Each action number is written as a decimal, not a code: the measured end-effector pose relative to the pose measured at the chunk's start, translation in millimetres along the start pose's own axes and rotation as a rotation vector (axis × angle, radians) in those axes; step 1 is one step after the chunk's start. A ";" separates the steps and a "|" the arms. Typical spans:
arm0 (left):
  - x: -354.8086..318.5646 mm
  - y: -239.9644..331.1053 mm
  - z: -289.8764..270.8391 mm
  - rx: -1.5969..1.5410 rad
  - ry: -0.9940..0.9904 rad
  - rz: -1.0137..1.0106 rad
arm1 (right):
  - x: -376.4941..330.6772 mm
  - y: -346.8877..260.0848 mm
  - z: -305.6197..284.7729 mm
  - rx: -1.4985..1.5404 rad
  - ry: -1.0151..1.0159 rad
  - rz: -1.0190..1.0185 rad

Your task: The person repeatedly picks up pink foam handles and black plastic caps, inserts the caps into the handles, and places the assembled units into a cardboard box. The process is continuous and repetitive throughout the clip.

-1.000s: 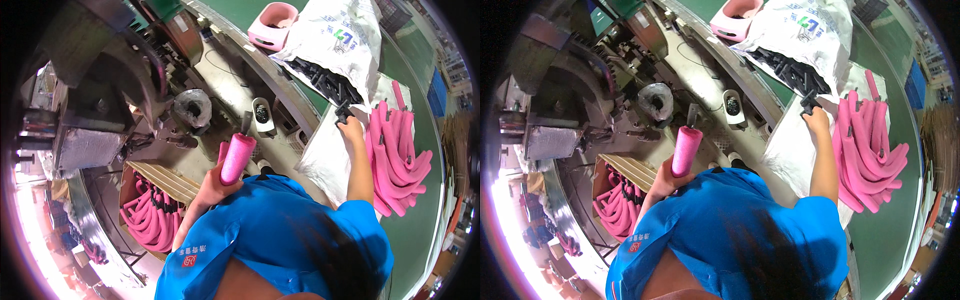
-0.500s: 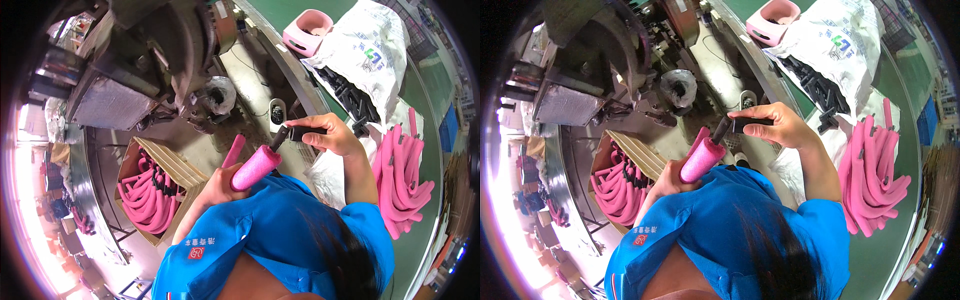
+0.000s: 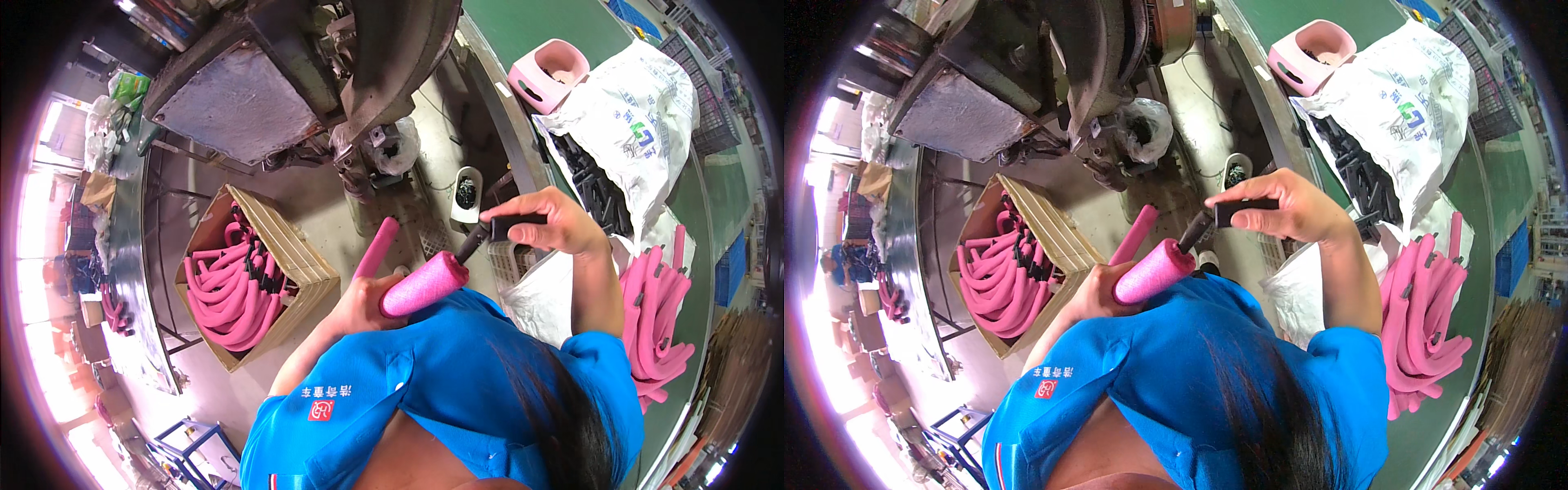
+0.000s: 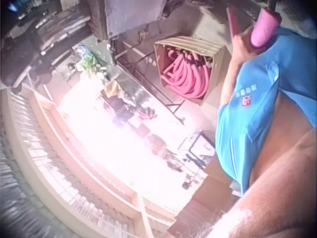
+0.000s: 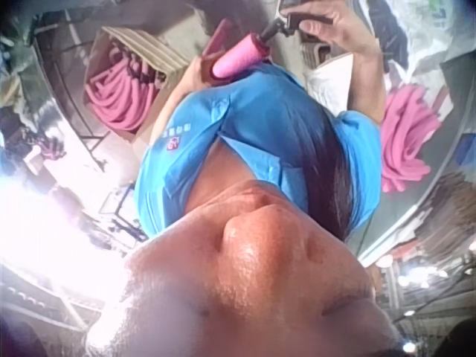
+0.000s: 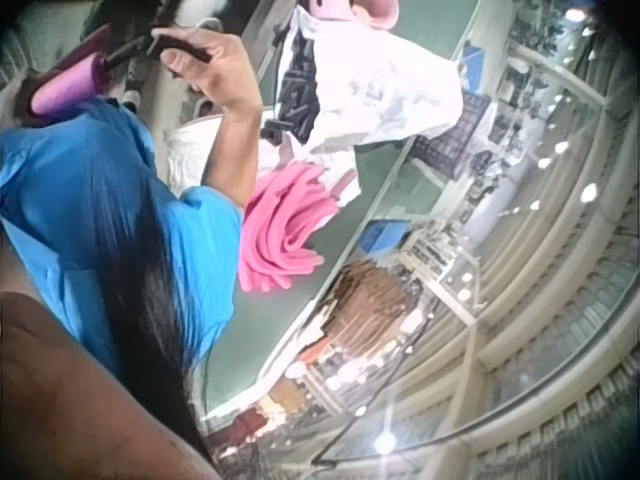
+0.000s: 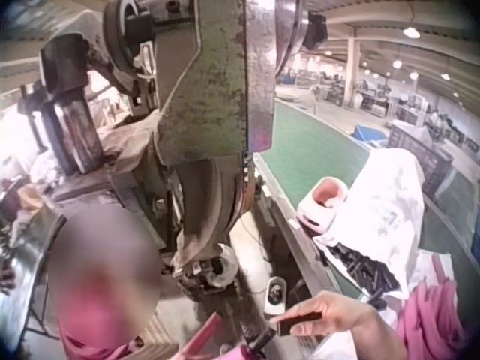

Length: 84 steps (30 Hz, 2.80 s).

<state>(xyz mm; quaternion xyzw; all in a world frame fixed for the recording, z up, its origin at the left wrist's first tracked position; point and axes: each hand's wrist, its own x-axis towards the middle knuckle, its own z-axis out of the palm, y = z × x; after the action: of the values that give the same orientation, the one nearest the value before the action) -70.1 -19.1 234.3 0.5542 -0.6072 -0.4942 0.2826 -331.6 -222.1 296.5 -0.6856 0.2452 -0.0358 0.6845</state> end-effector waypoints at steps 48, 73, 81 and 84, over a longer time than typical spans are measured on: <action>-14.8 -25.8 11.1 -0.227 -0.166 0.096 | 58.1 -42.7 28.9 -0.395 -0.674 -0.149; 32.7 -24.1 62.6 -0.479 -0.135 0.102 | 84.0 -62.2 12.0 1.222 -0.161 -0.413; 23.4 9.2 59.9 -0.560 -0.281 0.003 | 45.9 -76.7 48.6 0.863 0.283 -0.480; 26.4 6.4 61.7 -0.579 -0.309 0.011 | 38.0 -69.2 59.9 0.801 0.276 -0.431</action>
<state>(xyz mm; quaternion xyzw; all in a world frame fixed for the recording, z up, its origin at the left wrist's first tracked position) -133.6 -27.3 213.0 0.3658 -0.4801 -0.7232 0.3357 -255.3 -185.6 348.1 -0.3915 0.1529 -0.3594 0.8332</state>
